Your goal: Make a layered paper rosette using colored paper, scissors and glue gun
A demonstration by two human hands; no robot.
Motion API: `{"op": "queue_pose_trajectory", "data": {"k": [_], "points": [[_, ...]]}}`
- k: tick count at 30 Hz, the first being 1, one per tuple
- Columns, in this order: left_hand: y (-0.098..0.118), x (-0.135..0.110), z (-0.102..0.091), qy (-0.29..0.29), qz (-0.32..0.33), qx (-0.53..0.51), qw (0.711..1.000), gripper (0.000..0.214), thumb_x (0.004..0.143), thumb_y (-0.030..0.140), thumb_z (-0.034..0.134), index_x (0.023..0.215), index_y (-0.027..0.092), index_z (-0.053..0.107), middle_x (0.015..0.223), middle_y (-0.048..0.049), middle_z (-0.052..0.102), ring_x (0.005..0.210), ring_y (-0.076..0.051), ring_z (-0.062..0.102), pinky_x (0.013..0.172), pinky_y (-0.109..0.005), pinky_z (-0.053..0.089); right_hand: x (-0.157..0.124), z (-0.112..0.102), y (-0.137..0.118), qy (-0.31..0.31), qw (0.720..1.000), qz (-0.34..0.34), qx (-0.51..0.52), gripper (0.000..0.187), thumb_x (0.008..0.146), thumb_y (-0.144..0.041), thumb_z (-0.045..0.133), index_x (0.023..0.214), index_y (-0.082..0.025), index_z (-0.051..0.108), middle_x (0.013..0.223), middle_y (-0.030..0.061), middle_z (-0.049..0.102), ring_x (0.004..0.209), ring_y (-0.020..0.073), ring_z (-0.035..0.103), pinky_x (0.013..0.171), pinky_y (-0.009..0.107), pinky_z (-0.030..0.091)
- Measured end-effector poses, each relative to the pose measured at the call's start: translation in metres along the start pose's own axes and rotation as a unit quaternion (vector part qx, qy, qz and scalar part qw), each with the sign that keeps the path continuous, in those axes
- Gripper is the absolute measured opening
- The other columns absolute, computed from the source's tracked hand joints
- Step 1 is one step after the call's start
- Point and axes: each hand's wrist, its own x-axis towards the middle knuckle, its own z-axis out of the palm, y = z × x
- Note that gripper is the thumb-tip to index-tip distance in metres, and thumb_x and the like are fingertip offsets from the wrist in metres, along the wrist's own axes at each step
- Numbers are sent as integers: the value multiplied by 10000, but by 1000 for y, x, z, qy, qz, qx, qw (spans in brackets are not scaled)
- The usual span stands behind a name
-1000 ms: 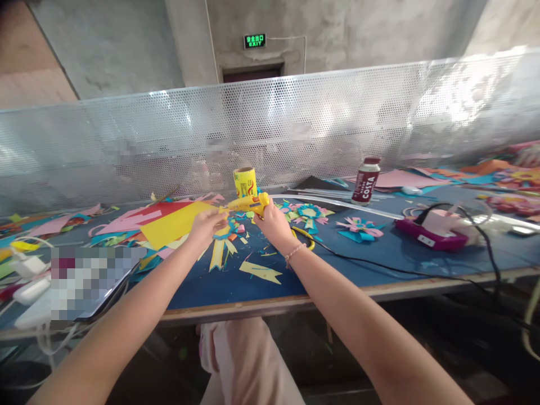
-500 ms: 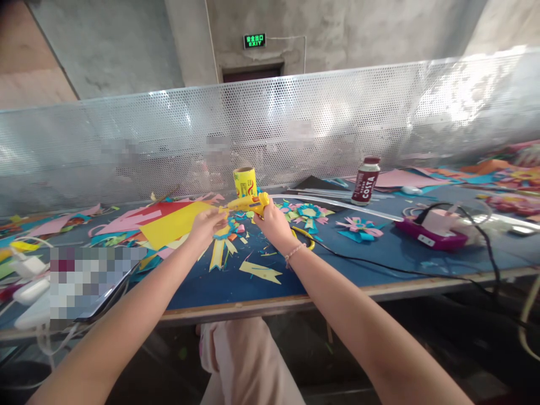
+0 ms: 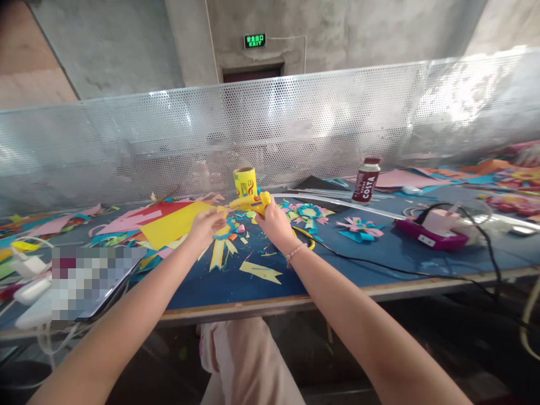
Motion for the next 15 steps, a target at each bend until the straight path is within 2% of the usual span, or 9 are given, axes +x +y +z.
{"op": "queue_pose_trajectory", "data": {"k": [4, 8, 12, 15], "points": [[0, 1, 0, 3, 1, -1, 1000, 167, 606, 102, 760, 696, 122, 621, 605, -9, 632, 514, -88, 574, 589, -238, 507, 0, -2, -1, -3, 1000, 12, 9, 293, 769, -277, 527, 1033, -153, 490, 836, 114, 650, 722, 238, 615, 621, 326, 466], [1, 2, -1, 7, 1, -12, 1000, 194, 585, 99, 770, 688, 131, 609, 616, -10, 643, 518, -92, 585, 585, -235, 508, -1, -4, -4, 1, 999, 26, 31, 401, 771, -300, 542, 1133, -137, 481, 897, 134, 668, 825, 271, 640, 694, 362, 488], [2, 3, -2, 5, 1, -23, 1000, 187, 586, 96, 764, 691, 139, 616, 617, -1, 651, 525, -88, 596, 578, -213, 508, 4, -10, -3, 2, 997, 67, 49, 570, 719, -418, 648, 1179, -126, 479, 1009, 165, 658, 975, 306, 626, 774, 387, 492], [2, 4, -3, 8, 5, -32, 999, 187, 589, 83, 759, 693, 141, 614, 625, -1, 658, 537, -91, 612, 581, -207, 510, 14, -18, 10, 3, 992, 121, 48, 642, 646, -445, 722, 1161, -127, 506, 1036, 170, 652, 1005, 307, 619, 782, 372, 495]]}}
